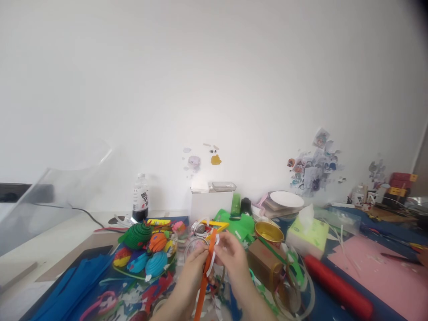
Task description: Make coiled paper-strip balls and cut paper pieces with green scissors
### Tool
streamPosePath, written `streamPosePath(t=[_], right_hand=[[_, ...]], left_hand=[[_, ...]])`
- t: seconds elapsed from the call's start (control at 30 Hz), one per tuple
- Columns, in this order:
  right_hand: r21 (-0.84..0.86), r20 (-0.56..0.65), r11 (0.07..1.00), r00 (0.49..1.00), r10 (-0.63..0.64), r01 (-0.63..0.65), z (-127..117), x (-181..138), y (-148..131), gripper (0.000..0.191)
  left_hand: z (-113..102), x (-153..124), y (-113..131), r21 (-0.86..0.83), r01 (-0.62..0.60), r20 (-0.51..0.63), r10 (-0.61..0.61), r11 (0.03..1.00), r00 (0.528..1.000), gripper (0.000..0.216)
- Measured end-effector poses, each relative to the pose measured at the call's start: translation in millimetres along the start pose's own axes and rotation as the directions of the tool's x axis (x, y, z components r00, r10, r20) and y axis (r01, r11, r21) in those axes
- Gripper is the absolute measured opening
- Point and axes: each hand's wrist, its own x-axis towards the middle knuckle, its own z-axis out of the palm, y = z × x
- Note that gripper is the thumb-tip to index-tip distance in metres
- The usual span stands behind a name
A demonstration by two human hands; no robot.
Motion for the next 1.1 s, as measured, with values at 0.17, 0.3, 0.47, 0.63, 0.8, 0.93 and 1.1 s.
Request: streamPosePath(t=[0.17, 0.3, 0.47, 0.63, 0.8, 0.93, 1.1], right_hand=[[-0.108, 0.022, 0.990, 0.995, -0.095, 0.097, 1.0, 0.5, 1.5, 0.021], [-0.075, 0.050, 0.995, 0.997, -0.066, 0.070, -0.4, 3.4, 1.2, 0.022], [-0.012, 0.061, 1.000, 0.998, 0.009, -0.008, -2.7, 4.4, -3.1, 0.028], [0.089, 0.113, 0.996, 0.994, -0.007, -0.003, -2.0, 2.2, -4.6, 0.029], [0.105, 0.147, 0.994, 0.989, 0.018, -0.034, -4.1, 3.3, -2.4, 0.031], [0.181, 0.150, 0.983, 0.989, 0.004, -0.031, -3.7, 2.9, -0.9, 0.042], [0.246, 0.066, 0.966, 0.996, 0.064, -0.078, 0.0, 1.8, 0.7, 0.070]], left_hand=[[-1.6, 2.1, -4.0, 0.018, 0.016, -0.037, -0.015, 1.000, 0.999, 0.024], [-1.1, 1.1, -3.4, 0.046, 0.037, -0.050, -0.035, 0.998, 0.998, 0.022], [0.6, -1.2, 0.2, 0.062, 0.046, -0.027, -0.044, 0.997, 0.999, 0.018], [2.2, -1.9, 2.2, 0.070, 0.055, -0.032, -0.053, 0.996, 0.998, 0.019], [4.5, -2.1, 2.1, 0.062, 0.065, -0.022, -0.064, 0.996, 0.998, 0.021], [3.3, -1.4, -0.7, 0.062, 0.065, -0.034, -0.063, 0.996, 0.997, 0.021], [1.8, -1.5, 0.2, 0.057, 0.038, -0.042, -0.036, 0.998, 0.998, 0.018]])
